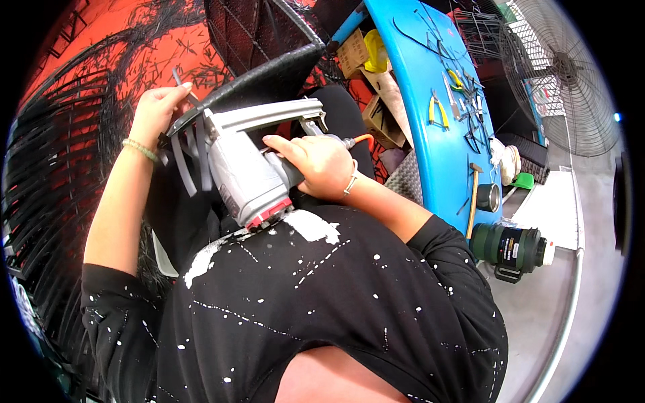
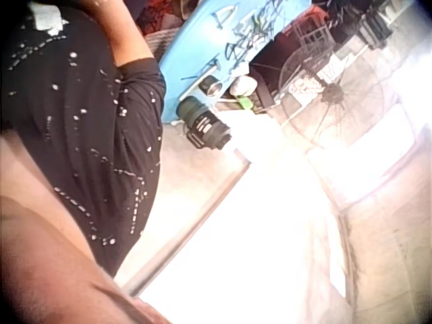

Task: The person weaves black plastic strips through the frame of a chair seat, using a staple gun to secure the strips and pliers to trim excess material. The process is repeated across multiple sections of the frame.

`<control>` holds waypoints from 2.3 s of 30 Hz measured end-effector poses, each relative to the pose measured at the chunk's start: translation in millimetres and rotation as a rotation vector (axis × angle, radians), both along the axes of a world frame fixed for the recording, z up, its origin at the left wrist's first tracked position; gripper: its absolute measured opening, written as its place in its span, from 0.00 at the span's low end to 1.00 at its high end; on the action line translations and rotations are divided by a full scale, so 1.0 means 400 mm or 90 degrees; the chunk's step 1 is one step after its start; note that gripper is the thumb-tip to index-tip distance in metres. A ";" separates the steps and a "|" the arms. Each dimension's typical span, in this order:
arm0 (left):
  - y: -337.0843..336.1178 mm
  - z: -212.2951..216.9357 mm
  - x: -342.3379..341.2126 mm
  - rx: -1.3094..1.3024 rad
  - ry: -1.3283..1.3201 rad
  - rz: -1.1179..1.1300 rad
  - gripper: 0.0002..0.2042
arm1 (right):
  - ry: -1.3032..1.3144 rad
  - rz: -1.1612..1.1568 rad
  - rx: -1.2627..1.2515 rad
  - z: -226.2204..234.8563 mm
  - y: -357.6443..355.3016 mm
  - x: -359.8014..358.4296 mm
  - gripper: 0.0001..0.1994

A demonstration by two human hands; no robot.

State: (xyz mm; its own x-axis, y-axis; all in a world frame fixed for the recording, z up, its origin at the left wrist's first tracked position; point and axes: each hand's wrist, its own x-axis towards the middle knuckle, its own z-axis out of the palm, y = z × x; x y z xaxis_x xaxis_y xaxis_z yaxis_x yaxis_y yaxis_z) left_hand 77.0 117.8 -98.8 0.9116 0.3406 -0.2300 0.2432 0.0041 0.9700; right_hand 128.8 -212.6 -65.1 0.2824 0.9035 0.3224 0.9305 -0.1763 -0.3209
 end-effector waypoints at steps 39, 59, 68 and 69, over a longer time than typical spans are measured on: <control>-0.138 0.165 -0.086 0.280 0.145 -0.237 0.18 | -0.081 -0.912 -0.331 -0.023 -0.836 0.559 0.43; -0.123 0.187 -0.082 0.221 0.152 -0.261 0.17 | -0.220 -0.498 0.180 -0.053 -0.415 0.609 0.25; -0.116 0.159 -0.086 0.266 0.076 -0.231 0.20 | -0.143 0.105 0.087 0.114 0.105 0.344 0.33; -0.111 0.163 -0.081 0.284 0.115 -0.256 0.20 | -0.155 0.112 0.069 0.123 0.132 0.336 0.32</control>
